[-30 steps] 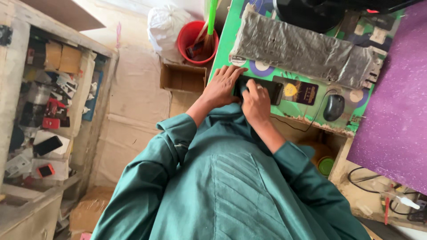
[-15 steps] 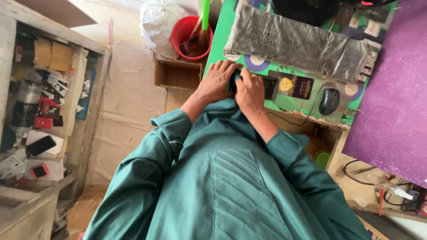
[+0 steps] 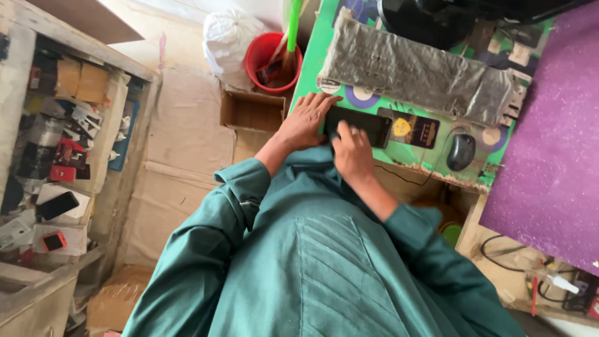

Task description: The person removes a screen protector from a smartphone, then wipes the screen with a cloth. The person sprays a cleaning solution onto the cloth and continues wiping the screen and edges of the phone.

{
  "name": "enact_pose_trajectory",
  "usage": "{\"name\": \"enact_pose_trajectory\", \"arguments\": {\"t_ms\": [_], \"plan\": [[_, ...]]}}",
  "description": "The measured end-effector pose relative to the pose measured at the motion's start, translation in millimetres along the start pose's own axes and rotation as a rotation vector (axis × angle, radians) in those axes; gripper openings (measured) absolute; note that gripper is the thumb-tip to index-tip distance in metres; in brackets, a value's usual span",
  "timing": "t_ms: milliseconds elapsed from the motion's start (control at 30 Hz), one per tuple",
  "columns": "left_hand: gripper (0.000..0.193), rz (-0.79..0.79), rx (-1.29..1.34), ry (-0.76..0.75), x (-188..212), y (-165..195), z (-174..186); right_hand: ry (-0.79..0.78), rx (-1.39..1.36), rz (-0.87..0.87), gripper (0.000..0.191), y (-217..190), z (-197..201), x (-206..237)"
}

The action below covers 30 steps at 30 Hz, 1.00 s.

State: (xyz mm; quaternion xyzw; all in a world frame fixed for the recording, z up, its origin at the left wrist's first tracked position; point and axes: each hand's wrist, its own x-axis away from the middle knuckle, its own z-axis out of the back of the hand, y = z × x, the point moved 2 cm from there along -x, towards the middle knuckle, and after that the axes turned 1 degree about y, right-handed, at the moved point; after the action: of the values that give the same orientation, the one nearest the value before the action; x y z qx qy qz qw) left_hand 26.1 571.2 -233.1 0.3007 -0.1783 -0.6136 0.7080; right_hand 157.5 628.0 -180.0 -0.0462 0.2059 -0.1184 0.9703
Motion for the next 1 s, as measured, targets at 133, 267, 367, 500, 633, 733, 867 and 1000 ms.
{"name": "enact_pose_trajectory", "arguments": {"t_ms": [133, 267, 367, 500, 633, 733, 867, 1000], "plan": [[0.108, -0.046, 0.061, 0.030, 2.0, -0.5, 1.2, -0.080, -0.072, -0.069, 0.014, 1.5, -1.9, 7.9], [0.109, -0.061, 0.074, 0.030, 2.9, -0.2, 1.8, -0.085, -0.057, -0.062, 0.013, 6.5, -1.9, 10.9], [0.110, -0.049, 0.069, 0.019, 0.9, -0.5, 2.3, -0.039, -0.145, 0.036, 0.010, 5.9, -0.5, 10.9], [0.107, -0.046, 0.093, -0.013, 0.6, -1.4, 1.8, -0.070, -0.002, -0.050, 0.010, 4.4, -4.2, 13.2], [0.106, -0.068, 0.071, 0.021, 0.9, -1.8, 2.3, -0.034, -0.070, -0.012, 0.010, 1.3, -6.0, 17.0], [0.105, -0.043, 0.093, -0.008, 1.4, -3.3, 1.3, -0.084, -0.105, -0.051, 0.009, 2.0, -8.5, 18.7], [0.104, -0.050, 0.080, 0.010, 2.6, -3.8, 1.7, -0.074, -0.052, -0.086, 0.008, 1.7, -5.4, 16.8], [0.107, -0.051, 0.095, -0.017, 1.8, -2.9, 2.4, -0.054, -0.188, -0.036, 0.008, 4.1, 5.1, 21.9]]}}
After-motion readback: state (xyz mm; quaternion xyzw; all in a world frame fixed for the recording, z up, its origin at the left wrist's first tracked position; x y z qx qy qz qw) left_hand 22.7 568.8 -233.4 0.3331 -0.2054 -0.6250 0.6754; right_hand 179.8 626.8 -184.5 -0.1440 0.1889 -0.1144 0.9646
